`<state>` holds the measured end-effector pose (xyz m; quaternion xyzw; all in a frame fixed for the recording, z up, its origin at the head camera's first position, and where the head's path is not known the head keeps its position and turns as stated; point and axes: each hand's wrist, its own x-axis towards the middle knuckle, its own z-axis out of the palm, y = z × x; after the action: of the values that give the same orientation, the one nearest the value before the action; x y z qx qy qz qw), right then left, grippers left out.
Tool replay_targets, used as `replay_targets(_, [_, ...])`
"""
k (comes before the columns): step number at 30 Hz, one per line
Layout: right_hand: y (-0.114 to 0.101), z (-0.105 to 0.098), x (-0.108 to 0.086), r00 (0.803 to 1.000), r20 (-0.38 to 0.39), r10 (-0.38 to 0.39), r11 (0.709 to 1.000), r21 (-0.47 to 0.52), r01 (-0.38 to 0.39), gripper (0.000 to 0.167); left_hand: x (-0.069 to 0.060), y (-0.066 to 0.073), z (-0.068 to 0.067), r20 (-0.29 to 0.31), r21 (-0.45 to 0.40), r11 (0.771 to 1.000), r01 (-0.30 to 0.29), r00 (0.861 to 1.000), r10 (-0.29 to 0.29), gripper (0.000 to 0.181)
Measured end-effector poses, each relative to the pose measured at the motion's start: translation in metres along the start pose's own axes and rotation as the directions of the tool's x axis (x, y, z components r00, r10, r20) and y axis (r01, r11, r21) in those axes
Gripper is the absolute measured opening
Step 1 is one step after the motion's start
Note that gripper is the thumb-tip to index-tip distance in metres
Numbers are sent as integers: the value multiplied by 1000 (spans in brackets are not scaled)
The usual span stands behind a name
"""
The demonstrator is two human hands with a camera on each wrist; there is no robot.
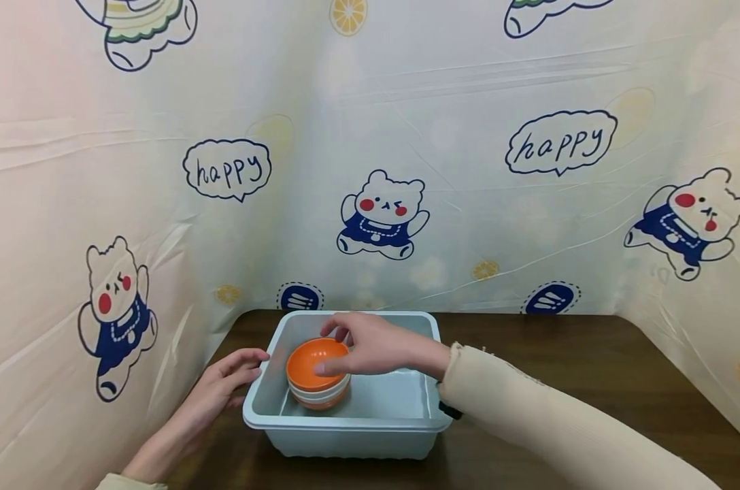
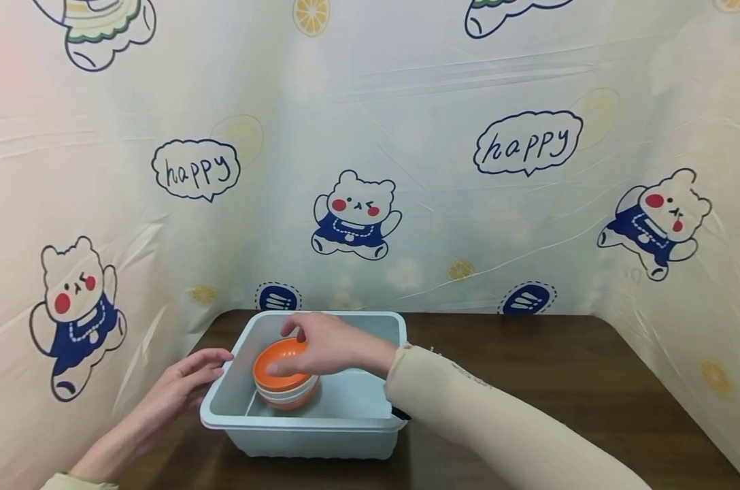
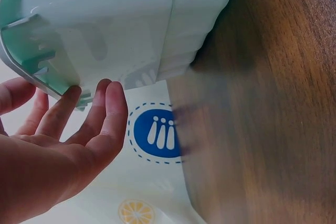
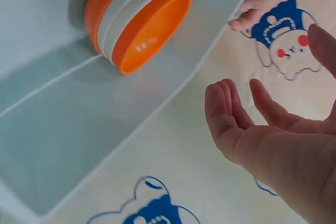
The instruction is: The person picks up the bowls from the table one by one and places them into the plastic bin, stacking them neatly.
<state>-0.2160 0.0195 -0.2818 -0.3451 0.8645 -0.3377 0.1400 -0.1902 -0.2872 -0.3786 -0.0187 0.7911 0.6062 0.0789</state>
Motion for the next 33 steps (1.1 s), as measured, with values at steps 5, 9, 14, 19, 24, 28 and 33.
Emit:
replay_targets(5, [0, -1, -35, 991, -111, -79, 997, -3, 79, 35, 0, 2, 0, 6, 8, 1000, -3, 1000, 3, 37])
replay_targets(9, [5, 4, -68, 968, -216, -126, 991, 22, 134, 27, 0, 3, 1, 6, 17, 1000, -6, 1000, 6, 37])
replay_targets(14, [20, 7, -109, 949, -292, -120, 990, 37, 137, 20, 1, 3, 2, 8, 21, 1000, -6, 1000, 5, 37])
replay_targets(19, [37, 11, -142, 924, -368, -105, 994, -49, 93, 19, 0, 1, 1, -2, 21, 1000, -10, 1000, 10, 37])
replay_targets(24, [53, 16, -165, 910, -406, -83, 996, -62, 63, 18, 0, -1, -1, 1, 17, 1000, -1, 1000, 1, 37])
replay_targets(28, [67, 18, -179, 921, -389, -36, 999, -38, 23, 18, 0, -2, -1, 0, 19, 1000, 12, 1000, -12, 37])
replay_targets(33, [87, 19, -192, 939, -341, 46, 999, 4, -47, 20, 1, -1, -2, 10, 25, 1000, 4, 1000, -4, 39])
